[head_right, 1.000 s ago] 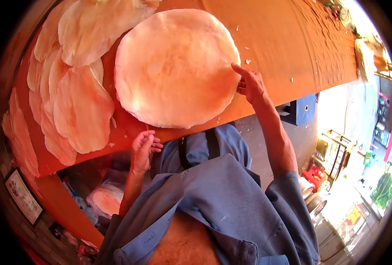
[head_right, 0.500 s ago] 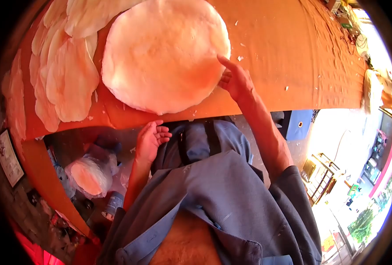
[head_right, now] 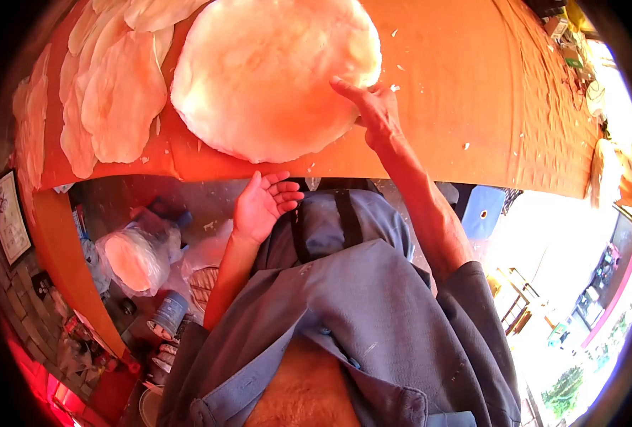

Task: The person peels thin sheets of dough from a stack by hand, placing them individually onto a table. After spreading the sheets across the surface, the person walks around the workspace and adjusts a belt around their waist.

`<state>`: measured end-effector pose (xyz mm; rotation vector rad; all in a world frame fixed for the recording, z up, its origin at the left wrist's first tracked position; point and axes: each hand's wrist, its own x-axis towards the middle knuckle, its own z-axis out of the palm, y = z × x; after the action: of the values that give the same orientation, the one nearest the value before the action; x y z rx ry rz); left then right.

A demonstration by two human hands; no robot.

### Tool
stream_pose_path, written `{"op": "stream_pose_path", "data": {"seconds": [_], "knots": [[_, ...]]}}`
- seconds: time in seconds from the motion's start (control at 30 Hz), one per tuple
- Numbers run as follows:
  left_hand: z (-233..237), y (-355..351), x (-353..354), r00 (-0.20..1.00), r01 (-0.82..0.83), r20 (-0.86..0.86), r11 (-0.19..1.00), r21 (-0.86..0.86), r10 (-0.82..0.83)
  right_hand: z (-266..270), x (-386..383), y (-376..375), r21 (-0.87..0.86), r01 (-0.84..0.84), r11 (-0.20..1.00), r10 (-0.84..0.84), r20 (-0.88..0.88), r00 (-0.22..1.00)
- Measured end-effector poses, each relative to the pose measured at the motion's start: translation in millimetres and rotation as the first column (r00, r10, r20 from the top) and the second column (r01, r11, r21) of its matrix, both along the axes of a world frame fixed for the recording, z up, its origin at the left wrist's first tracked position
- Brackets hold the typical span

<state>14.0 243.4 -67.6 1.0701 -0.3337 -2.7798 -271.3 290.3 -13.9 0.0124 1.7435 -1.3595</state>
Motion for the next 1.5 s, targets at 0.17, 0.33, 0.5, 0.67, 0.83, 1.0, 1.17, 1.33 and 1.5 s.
{"op": "stream_pose_path", "data": {"seconds": [0.17,0.33,0.5,0.67,0.83,1.0,1.17,1.33,1.5], "knots": [[-12.7,5.1,-14.1,0.982,-0.067,-0.164,0.986,0.155,0.093,-16.4,4.4,0.6,-0.143,0.064,0.988,-0.073,-0.063,0.995],[0.1,9.0,-27.0,0.919,-0.152,-0.332,0.968,0.199,0.212,45.0,8.4,-6.5,-0.279,0.049,0.959,-0.095,-0.155,0.983],[6.1,-14.4,-52.8,0.785,-0.44,-0.346,0.856,0.272,0.514,65.7,-31.0,32.8,-0.265,0.083,0.961,-0.131,-0.167,0.977],[21.8,-3.7,-77.7,0.849,-0.444,-0.279,0.892,0.083,0.448,24.3,-85.0,106.9,-0.075,0.078,0.994,-0.085,-0.1,0.991],[50.4,-9.2,-95.6,0.951,-0.287,-0.204,0.908,-0.306,0.232,4.6,-80.9,142.2,0.523,0.106,0.846,0.369,-0.716,0.592],[73.2,-10.9,-109.1,0.983,-0.168,-0.153,0.851,-0.498,0.104,64.3,-15.4,74.6,0.037,-0.448,0.893,0.377,-0.604,0.702],[88.8,-14.5,-120.1,0.987,-0.14,-0.146,0.831,-0.539,0.071,80.6,8.1,42.1,0.151,-0.628,0.763,0.465,-0.804,0.371],[78.7,-14.2,-115.9,0.982,-0.177,-0.144,0.837,-0.518,0.119,69.1,-3.7,44.4,0.02,-0.652,0.758,0.559,-0.534,0.634],[79.2,-10.3,-113.9,0.991,-0.135,-0.076,0.821,-0.555,0.111,60.2,-1.9,44.3,-0.032,-0.555,0.831,0.515,-0.33,0.791]]}}
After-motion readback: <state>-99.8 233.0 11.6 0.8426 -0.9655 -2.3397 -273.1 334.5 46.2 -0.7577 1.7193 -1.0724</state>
